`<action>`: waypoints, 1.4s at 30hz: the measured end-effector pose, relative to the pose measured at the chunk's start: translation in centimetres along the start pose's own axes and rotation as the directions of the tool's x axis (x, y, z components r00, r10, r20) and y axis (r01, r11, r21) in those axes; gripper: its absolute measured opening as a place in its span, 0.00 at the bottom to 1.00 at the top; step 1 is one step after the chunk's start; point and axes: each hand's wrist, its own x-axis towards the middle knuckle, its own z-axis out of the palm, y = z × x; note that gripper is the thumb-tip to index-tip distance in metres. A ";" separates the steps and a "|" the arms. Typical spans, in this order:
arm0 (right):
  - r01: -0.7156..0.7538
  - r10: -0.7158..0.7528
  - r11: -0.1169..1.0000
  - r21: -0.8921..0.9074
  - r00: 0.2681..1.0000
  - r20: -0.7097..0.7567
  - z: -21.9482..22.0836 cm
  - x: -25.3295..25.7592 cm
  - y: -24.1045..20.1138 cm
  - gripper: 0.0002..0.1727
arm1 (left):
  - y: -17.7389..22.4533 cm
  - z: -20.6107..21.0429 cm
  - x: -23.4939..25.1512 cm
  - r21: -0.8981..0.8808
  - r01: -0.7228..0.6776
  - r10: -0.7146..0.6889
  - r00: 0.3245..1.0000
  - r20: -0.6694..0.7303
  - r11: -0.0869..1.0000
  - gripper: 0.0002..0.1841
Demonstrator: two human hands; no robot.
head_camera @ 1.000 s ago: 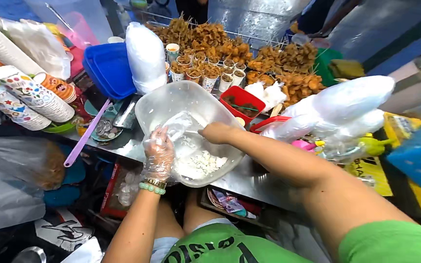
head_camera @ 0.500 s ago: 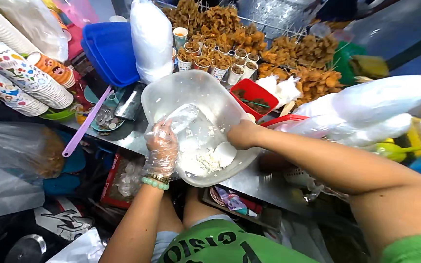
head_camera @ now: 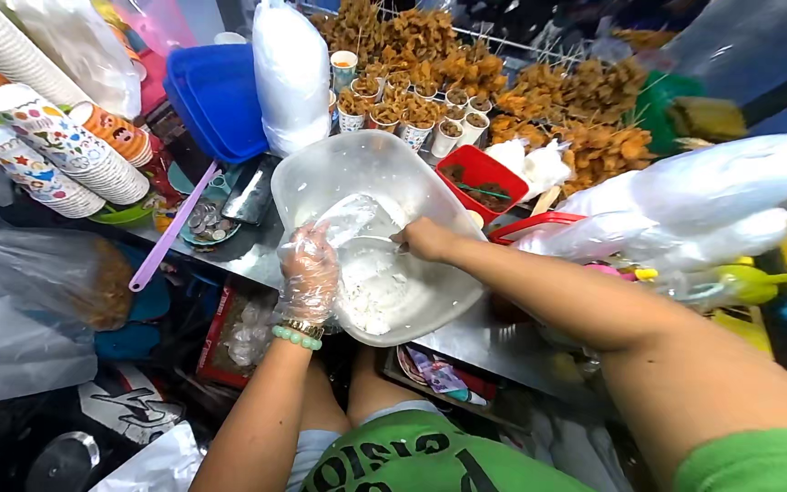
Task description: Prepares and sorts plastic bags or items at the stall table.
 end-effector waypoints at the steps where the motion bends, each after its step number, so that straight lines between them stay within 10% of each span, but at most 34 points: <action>1: 0.049 -0.049 0.999 0.016 0.998 0.029 0.5 0.7 0.1 0.16 | 0.0 0.0 0.0 -0.004 0.005 -0.005 1.000 0.002 1.000 0.17; 6: 0.251 -0.262 0.965 0.078 0.947 0.188 3.1 1.3 -1.3 0.13 | 0.1 0.0 -0.3 0.002 0.001 -0.001 1.000 -0.021 1.000 0.17; 15: -0.080 -0.072 0.975 0.209 0.772 0.632 1.3 -1.4 -0.2 0.13 | 0.7 -0.3 -0.1 -0.012 0.066 -0.065 0.998 0.024 0.998 0.17; 24: 0.026 -0.223 0.932 0.360 0.827 0.517 -3.3 -3.9 1.8 0.12 | 1.5 -0.8 0.8 0.069 0.108 -0.118 0.980 0.159 0.992 0.18; 32: -0.027 -0.125 0.880 0.474 0.950 0.285 -8.9 -7.2 2.7 0.13 | 5.3 -2.9 0.9 0.136 0.093 -0.161 0.728 0.667 0.986 0.26; 42: -0.116 0.167 0.947 -0.298 0.975 0.150 -9.8 -9.0 -12.5 0.10 | 7.8 -1.6 -0.6 0.074 0.251 -0.236 0.714 0.660 0.965 0.35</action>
